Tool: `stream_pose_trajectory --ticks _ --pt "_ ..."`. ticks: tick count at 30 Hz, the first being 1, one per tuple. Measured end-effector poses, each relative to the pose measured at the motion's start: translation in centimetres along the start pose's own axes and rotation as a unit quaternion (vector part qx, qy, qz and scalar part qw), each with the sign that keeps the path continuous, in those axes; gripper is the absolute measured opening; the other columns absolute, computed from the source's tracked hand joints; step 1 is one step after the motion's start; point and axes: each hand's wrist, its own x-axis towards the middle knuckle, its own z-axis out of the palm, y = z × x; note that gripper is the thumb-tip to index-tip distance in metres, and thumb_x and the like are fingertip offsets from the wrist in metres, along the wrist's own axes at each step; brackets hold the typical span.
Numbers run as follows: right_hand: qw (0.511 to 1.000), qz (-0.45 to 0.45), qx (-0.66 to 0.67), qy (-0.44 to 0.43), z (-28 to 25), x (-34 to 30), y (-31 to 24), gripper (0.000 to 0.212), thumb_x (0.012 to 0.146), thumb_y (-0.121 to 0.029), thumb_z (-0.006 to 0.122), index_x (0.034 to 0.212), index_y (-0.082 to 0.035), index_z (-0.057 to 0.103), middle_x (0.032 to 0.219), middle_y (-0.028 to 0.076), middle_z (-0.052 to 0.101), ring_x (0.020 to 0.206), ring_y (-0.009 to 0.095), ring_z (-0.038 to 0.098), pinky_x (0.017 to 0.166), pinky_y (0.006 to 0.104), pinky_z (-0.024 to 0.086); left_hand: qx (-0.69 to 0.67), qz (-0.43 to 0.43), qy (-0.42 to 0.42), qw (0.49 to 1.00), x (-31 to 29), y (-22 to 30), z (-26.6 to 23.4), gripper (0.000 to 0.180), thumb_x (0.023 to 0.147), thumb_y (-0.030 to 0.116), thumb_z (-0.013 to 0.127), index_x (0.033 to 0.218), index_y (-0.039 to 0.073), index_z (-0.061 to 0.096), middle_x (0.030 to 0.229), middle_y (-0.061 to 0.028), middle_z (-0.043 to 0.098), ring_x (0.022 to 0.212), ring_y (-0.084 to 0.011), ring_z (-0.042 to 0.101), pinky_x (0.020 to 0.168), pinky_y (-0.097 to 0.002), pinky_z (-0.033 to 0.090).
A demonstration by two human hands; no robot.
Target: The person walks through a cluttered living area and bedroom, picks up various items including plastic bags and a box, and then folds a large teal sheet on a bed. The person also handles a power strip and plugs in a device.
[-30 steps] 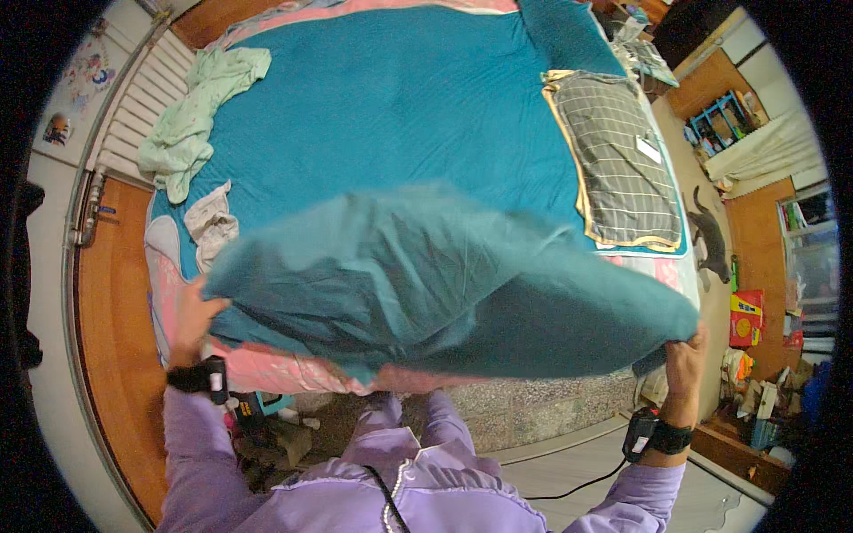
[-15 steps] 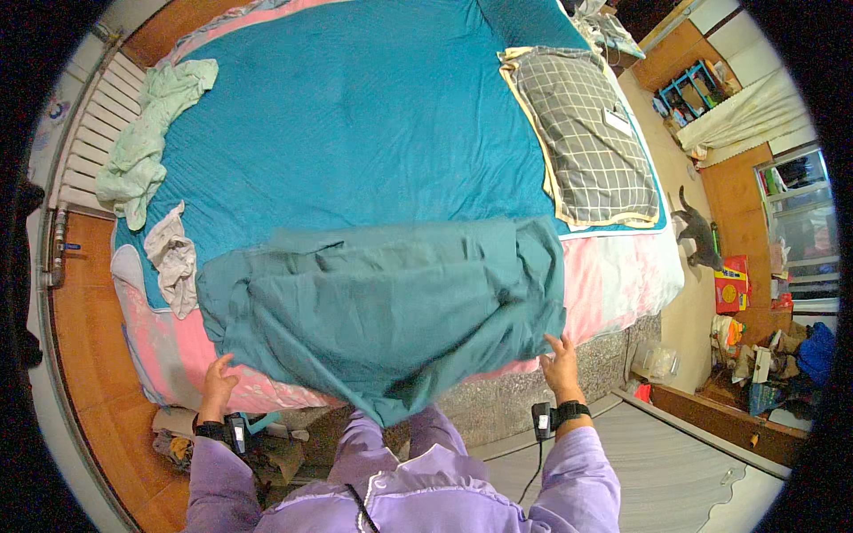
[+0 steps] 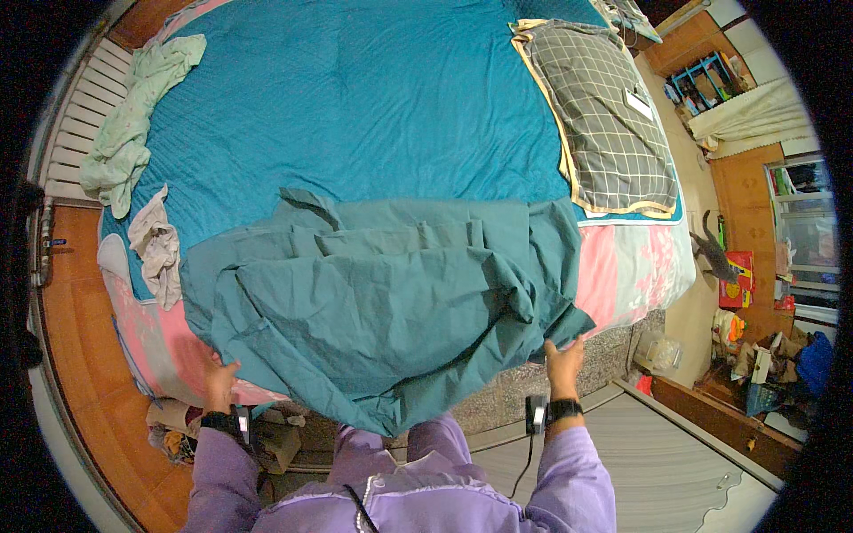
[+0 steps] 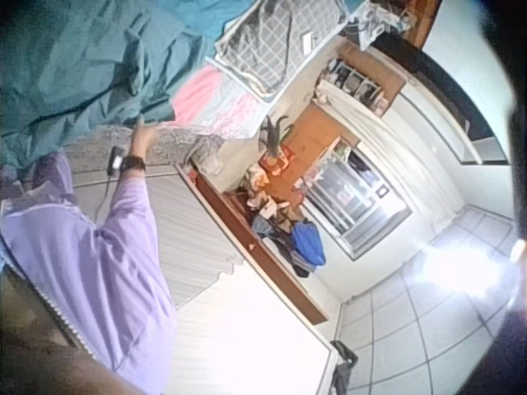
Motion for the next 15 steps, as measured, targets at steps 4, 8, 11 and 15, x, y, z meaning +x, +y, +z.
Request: stream_pose_trajectory --ticks 4,8,11,15 --pt "0.977 -0.130 0.109 -0.130 -3.7 -1.5 -4.1 0.064 0.065 -0.012 0.070 0.123 -0.003 0.045 0.098 0.017 0.059 0.082 0.032 0.057 0.074 0.0371 0.046 0.408 0.222 0.114 0.878 -3.4 3.8 1.2 0.087 0.062 0.000 0.071 0.136 0.003 0.026 0.137 -0.0158 0.035 0.121 -0.0310 0.039 0.101 -0.0408 0.031" --pt "0.921 -0.269 0.071 -0.272 -3.7 1.7 -9.9 0.035 0.068 -0.008 0.061 0.103 -0.005 0.058 0.083 0.022 0.060 0.078 0.031 0.061 0.067 0.0398 0.046 0.584 0.119 -0.066 0.800 -2.7 7.9 3.5 0.086 0.065 0.014 0.073 0.137 0.006 0.027 0.139 -0.0173 0.034 0.125 -0.0314 0.035 0.101 -0.0453 0.029" --pt "0.871 -0.156 0.283 -0.369 -3.2 5.1 -9.8 0.011 0.073 -0.006 0.056 0.081 0.000 0.060 0.068 0.014 0.060 0.064 0.021 0.057 0.060 0.0320 0.044 0.460 0.013 -0.111 0.881 -1.6 9.7 3.1 0.073 0.071 0.024 0.070 0.133 0.007 0.036 0.132 -0.0169 0.042 0.123 -0.0292 0.037 0.098 -0.0472 0.030" --pt "0.893 -0.049 0.427 -0.138 -2.0 8.9 -4.8 0.019 0.077 -0.015 0.061 0.089 0.000 0.063 0.076 0.008 0.062 0.075 0.018 0.058 0.071 0.0293 0.045 0.040 -0.132 0.145 0.980 -1.0 9.8 0.9 0.045 0.080 0.023 0.062 0.118 0.003 0.049 0.113 -0.0114 0.055 0.099 -0.0265 0.050 0.087 -0.0400 0.041"
